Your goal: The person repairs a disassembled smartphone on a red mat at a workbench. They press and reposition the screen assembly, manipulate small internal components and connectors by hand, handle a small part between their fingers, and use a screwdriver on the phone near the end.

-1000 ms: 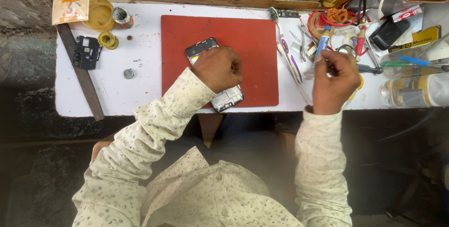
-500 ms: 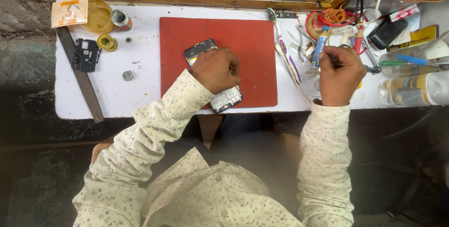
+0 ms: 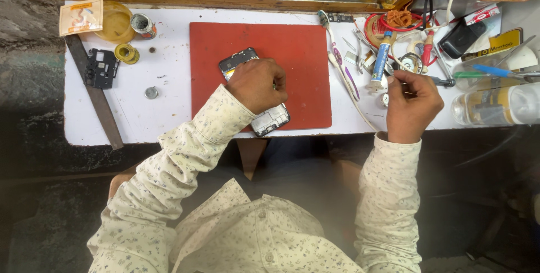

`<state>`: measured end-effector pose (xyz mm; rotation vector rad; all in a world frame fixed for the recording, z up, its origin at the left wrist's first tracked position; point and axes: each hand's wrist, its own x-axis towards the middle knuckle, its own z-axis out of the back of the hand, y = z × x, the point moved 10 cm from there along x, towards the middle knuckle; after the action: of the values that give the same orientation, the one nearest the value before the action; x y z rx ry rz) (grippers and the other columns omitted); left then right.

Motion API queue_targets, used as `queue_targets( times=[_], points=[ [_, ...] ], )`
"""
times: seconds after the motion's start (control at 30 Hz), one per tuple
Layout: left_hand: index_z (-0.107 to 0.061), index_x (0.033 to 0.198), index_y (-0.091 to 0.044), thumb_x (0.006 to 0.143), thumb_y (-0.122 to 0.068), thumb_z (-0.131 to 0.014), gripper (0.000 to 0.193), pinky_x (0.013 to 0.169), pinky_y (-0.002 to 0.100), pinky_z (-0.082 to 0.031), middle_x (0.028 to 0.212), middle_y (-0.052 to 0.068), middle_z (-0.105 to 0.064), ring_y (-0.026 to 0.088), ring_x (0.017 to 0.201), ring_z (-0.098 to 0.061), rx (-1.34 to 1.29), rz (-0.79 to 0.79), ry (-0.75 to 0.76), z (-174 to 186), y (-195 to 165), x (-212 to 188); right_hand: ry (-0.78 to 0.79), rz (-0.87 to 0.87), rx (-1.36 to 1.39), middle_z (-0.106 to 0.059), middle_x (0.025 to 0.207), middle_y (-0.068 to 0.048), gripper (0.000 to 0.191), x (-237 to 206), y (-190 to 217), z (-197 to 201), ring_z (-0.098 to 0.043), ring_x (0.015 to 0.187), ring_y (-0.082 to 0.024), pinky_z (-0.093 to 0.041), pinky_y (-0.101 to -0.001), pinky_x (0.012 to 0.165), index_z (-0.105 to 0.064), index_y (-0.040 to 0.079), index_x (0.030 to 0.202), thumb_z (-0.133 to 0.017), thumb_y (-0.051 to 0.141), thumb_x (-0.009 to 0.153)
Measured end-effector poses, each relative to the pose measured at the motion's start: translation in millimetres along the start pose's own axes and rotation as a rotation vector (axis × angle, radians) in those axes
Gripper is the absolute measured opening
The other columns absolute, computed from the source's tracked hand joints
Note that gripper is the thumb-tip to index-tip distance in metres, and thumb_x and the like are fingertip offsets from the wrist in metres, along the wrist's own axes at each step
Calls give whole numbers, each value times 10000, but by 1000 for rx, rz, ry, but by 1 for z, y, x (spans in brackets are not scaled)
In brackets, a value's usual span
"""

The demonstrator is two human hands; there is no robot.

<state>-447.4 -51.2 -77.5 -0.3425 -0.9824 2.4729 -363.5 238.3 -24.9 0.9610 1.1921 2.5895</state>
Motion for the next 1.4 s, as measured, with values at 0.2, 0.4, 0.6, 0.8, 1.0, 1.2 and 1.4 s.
queue_targets(
  times=[0.2,0.4,0.6,0.8,1.0,1.2,1.4],
  points=[
    [-726,712,-70,742,-146,-748,85,847,415,-556,888,78,-726,257,879,-708,3,-17,-19,2,-1,-1,-72,99,-6,-678,1011,-84,127,1,-17,15,-617,808,-122,-499,-257,693,-750,-51,1062,-781,-99,949],
    [-724,702,-68,741,-154,-754,99,834,415,-556,880,77,-722,257,864,-711,-3,13,-14,1,0,-1,-266,-10,-41,-738,985,-52,180,16,-58,61,-640,807,-103,-492,-250,689,-757,-25,1080,-724,-119,930],
    [-722,697,-68,732,-149,-756,94,828,416,-559,868,77,-723,264,854,-712,-7,-16,-43,3,-3,-1,149,214,-241,-651,1052,-122,194,14,-42,12,-657,939,-238,-555,-360,812,-770,58,1082,-782,-19,904],
    [-717,703,-66,745,-151,-745,99,820,409,-567,875,79,-720,260,855,-713,-22,-4,-26,3,-2,-1,177,209,-585,-502,1149,-141,239,15,-30,-21,-476,1123,-364,-399,-505,989,-793,104,1079,-874,115,855],
    [-723,699,-64,736,-147,-748,94,822,421,-558,883,82,-724,272,858,-711,-12,-10,-41,4,-4,-2,238,352,-554,-531,1147,-97,247,18,-12,-35,-496,1143,-342,-380,-499,928,-812,154,1076,-879,110,841],
    [-724,699,-67,734,-144,-748,88,826,417,-558,885,78,-726,270,857,-712,-11,-1,-36,5,-5,-2,251,340,-439,-617,1073,-101,174,12,-6,-40,-579,1069,-321,-424,-459,921,-792,101,1039,-766,14,891],
    [-729,715,-68,733,-143,-749,79,794,413,-561,890,74,-725,275,844,-712,-27,-13,-48,6,-7,-3,253,296,-267,-662,1026,-168,176,-10,21,-47,-610,965,-364,-455,-470,842,-738,26,1164,-678,22,999]
  ],
)
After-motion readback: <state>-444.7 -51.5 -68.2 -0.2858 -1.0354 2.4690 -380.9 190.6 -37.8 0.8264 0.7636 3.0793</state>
